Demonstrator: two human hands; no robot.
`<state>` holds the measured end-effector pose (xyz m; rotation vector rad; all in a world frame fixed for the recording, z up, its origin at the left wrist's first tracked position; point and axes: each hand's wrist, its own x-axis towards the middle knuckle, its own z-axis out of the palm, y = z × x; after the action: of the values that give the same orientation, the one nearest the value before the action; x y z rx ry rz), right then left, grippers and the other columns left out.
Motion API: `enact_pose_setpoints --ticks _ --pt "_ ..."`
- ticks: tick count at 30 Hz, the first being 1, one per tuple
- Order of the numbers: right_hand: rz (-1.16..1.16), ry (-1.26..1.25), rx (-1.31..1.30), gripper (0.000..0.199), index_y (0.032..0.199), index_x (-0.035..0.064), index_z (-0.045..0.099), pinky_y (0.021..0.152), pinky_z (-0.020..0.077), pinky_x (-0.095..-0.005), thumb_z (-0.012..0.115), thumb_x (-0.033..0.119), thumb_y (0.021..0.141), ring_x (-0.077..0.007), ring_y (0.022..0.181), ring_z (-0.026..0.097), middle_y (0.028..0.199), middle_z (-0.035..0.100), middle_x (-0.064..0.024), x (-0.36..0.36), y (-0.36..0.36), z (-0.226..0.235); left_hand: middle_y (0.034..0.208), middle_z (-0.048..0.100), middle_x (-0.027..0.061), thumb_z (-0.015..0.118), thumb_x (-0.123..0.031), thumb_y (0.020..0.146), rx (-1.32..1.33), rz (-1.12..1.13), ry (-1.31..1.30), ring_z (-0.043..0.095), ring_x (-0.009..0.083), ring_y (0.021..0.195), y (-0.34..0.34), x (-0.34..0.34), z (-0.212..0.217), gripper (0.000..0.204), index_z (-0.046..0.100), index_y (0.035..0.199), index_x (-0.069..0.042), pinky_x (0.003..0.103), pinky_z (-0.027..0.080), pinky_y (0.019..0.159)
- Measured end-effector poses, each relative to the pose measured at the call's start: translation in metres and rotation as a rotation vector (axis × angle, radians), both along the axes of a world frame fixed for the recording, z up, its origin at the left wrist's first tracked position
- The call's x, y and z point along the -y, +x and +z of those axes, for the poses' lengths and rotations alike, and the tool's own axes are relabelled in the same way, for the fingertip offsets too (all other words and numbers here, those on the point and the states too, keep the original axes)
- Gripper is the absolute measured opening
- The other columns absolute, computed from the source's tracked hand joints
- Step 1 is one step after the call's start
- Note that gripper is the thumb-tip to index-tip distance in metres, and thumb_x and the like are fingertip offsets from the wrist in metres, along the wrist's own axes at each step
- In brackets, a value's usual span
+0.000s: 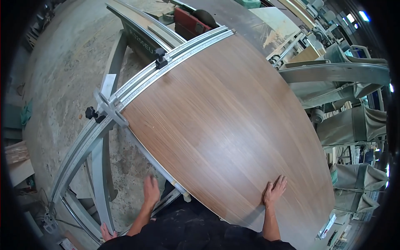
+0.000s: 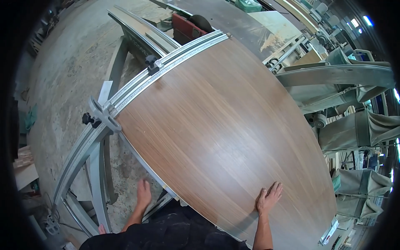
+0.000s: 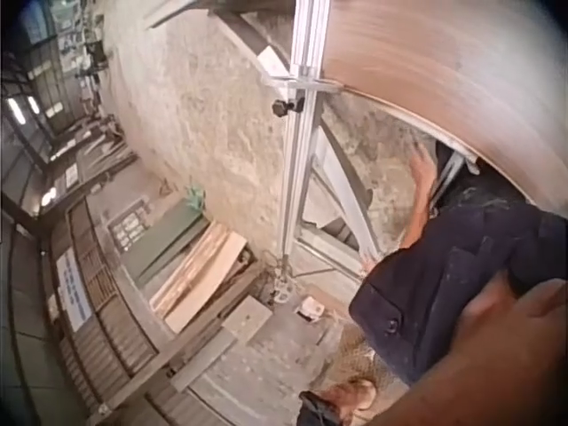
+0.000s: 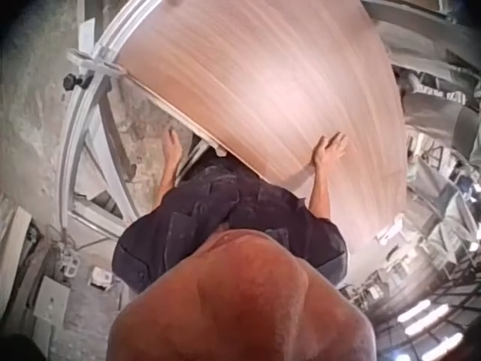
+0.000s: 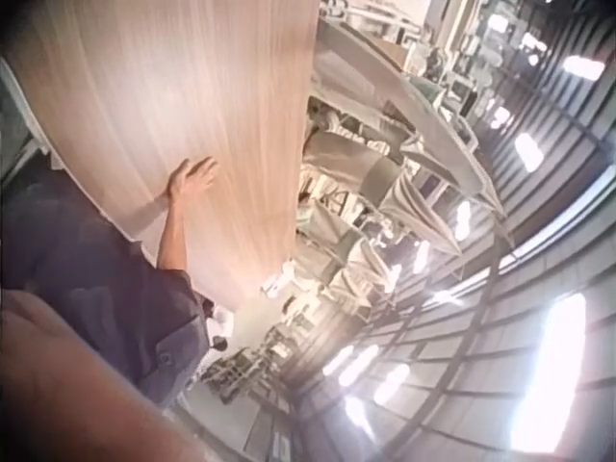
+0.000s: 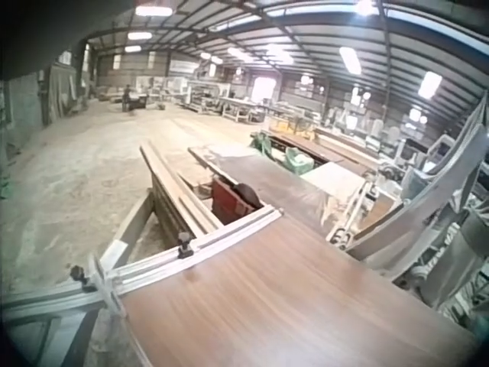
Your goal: Moving large wooden furniture panels and measuring them in a workshop environment.
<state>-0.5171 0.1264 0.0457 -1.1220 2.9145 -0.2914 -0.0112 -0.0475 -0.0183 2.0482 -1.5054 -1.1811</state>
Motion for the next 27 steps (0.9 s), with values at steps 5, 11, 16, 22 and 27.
enact_pose_setpoints --ticks 5,11,16,22,27 --pt "0.023 0.003 0.023 0.071 0.15 0.0012 0.034 0.117 0.0117 -0.0598 0.055 0.038 0.093 -0.0426 0.147 0.018 0.159 0.023 -0.0239 0.001 0.002 0.006 0.108 0.065 0.0312 0.029 -0.057 0.098 0.255 -0.215 0.43 0.06 0.0463 0.11 -0.001 -0.07 -0.007 0.074 0.069 0.107 0.004 0.051 0.046 0.096" --pt "0.236 -0.249 0.048 0.059 0.144 0.0028 0.043 0.116 0.0221 -0.0535 0.056 0.021 0.09 -0.0393 0.143 0.03 0.153 0.034 -0.0228 -0.013 0.018 0.017 0.11 0.065 0.0309 0.033 -0.059 0.095 0.377 -0.081 0.305 0.06 0.047 0.111 -0.019 -0.069 0.001 0.073 0.071 0.106 0.002 0.05 0.042 0.1" --pt "0.894 -0.424 0.973 0.04 0.121 0.0022 0.065 0.1 0.0482 -0.0385 0.062 0.006 0.081 -0.0278 0.114 0.063 0.119 0.067 -0.0156 -0.055 0.182 0.044 0.108 0.065 0.0306 0.031 -0.057 0.094 0.41 -0.039 0.224 0.061 0.0452 0.11 -0.008 -0.094 0.022 0.072 0.072 0.103 0.003 0.05 0.042 0.101" --pt "0.84 0.1 1.207 0.027 0.107 0.0021 0.069 0.088 0.0532 -0.0377 0.07 0.019 0.086 -0.0291 0.1 0.069 0.104 0.071 -0.017 -0.109 0.287 -0.113 0.099 0.069 0.0233 0.044 -0.048 0.096 0.281 -0.158 0.117 0.063 0.0423 0.102 -0.017 -0.125 0.024 0.053 0.072 0.095 -0.002 0.048 0.047 0.088" --pt "0.907 0.192 0.256 0.039 0.09 -0.0004 0.066 0.086 0.0482 -0.0458 0.047 0.032 0.098 -0.0364 0.099 0.064 0.099 0.069 -0.0199 -0.058 0.239 -0.348 0.086 0.067 0.0146 0.063 -0.026 0.089 0.459 -0.002 -0.266 0.063 0.0379 0.086 0.05 -0.184 0.004 0.022 0.071 0.092 -0.006 0.044 0.049 0.073"
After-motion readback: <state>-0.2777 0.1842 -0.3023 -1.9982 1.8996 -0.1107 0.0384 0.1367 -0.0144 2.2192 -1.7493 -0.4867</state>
